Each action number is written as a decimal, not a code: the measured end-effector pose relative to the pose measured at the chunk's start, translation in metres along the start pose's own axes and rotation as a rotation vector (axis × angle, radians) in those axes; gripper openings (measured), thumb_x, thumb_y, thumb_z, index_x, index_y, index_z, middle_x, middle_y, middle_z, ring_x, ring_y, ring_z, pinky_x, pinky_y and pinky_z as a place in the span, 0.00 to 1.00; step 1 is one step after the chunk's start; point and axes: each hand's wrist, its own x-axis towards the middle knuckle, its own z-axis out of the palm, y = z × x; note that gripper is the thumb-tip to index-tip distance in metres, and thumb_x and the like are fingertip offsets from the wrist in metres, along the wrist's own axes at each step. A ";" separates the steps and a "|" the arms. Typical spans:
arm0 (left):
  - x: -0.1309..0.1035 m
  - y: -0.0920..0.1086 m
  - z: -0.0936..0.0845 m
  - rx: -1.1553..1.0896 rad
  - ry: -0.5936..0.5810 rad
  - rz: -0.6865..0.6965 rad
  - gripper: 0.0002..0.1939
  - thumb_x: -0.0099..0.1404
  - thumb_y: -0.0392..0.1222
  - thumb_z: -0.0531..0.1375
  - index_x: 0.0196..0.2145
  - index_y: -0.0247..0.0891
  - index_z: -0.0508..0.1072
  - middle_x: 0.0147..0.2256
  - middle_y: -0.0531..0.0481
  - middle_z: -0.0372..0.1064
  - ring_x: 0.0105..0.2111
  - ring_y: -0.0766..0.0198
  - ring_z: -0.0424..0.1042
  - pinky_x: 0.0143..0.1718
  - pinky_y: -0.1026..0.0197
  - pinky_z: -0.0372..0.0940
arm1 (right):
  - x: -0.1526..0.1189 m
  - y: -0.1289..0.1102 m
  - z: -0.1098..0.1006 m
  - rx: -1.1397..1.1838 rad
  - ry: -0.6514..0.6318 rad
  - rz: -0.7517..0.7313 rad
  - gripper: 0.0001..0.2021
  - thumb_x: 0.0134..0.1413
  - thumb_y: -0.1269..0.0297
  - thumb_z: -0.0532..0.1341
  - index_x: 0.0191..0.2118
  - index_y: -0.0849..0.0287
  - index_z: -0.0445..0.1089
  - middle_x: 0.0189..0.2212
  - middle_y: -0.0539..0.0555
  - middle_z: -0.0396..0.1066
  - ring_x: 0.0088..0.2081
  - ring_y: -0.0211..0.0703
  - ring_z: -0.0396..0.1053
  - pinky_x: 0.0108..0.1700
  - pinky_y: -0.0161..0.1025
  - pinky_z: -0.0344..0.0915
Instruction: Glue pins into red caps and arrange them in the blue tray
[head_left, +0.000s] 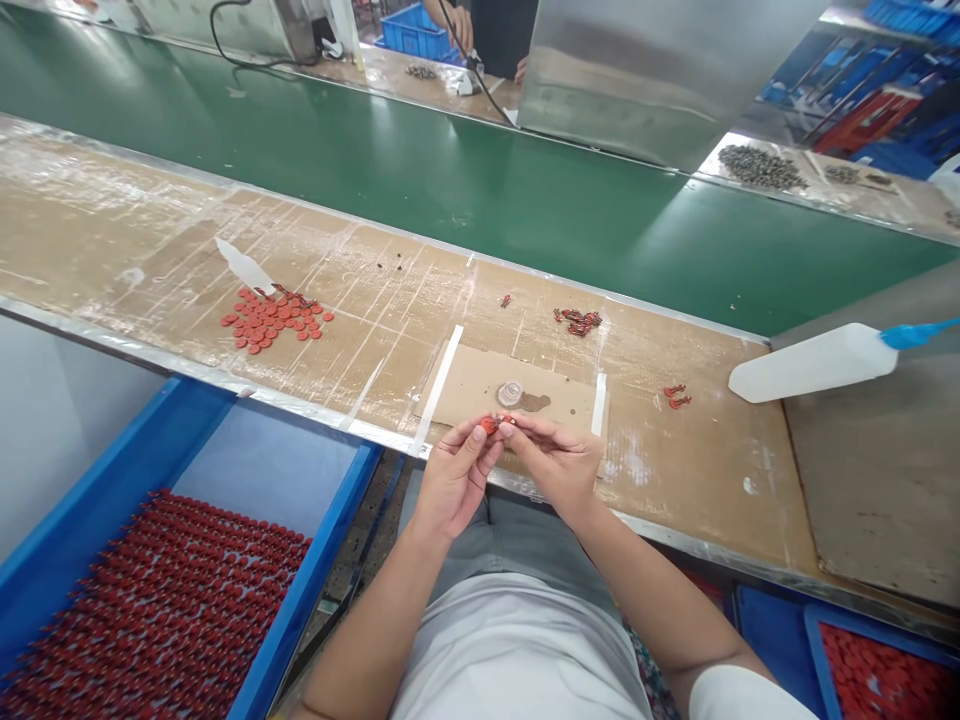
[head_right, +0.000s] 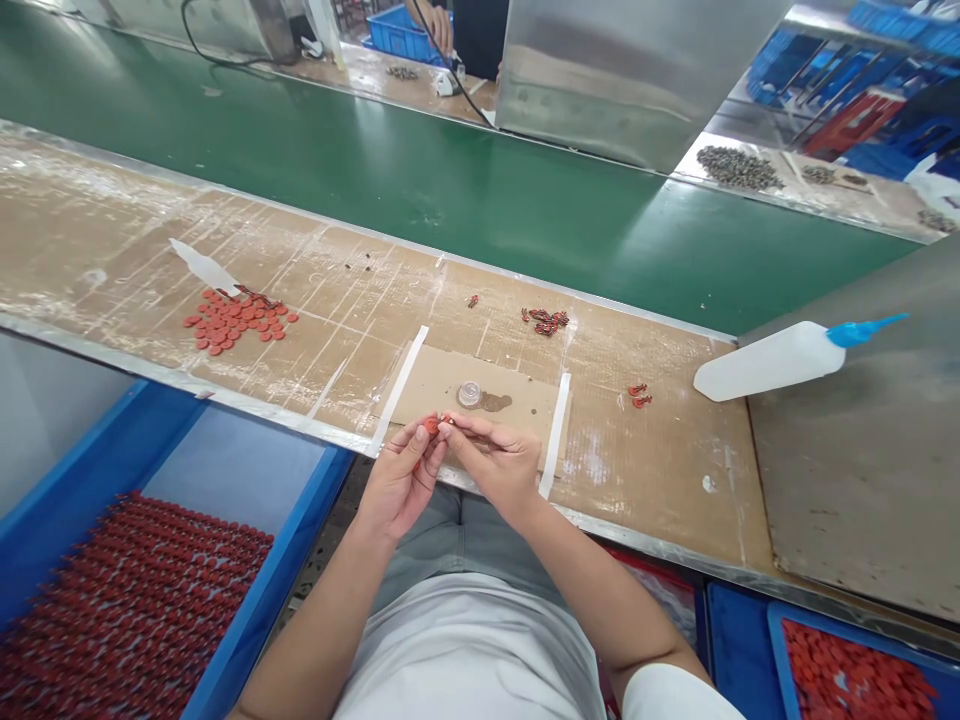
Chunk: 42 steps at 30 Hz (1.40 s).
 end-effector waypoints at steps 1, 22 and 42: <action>0.000 0.000 0.000 0.005 0.004 0.001 0.09 0.57 0.33 0.64 0.38 0.34 0.77 0.36 0.48 0.78 0.37 0.69 0.76 0.42 0.71 0.70 | 0.000 0.000 0.000 -0.004 0.001 0.002 0.10 0.45 0.67 0.69 0.37 0.55 0.77 0.37 0.52 0.78 0.37 0.44 0.77 0.43 0.41 0.77; 0.002 0.000 -0.002 0.020 0.038 0.008 0.09 0.55 0.34 0.66 0.37 0.34 0.78 0.37 0.48 0.78 0.36 0.69 0.77 0.40 0.72 0.70 | -0.002 0.009 -0.002 -0.139 -0.006 -0.094 0.11 0.45 0.69 0.69 0.37 0.51 0.78 0.38 0.49 0.78 0.39 0.46 0.77 0.45 0.42 0.76; -0.001 0.003 -0.005 0.119 0.051 0.076 0.11 0.51 0.36 0.69 0.35 0.35 0.79 0.37 0.46 0.78 0.37 0.66 0.77 0.40 0.69 0.71 | -0.005 0.010 0.001 -0.143 -0.010 -0.081 0.10 0.45 0.67 0.69 0.37 0.52 0.78 0.38 0.51 0.78 0.38 0.46 0.77 0.43 0.43 0.77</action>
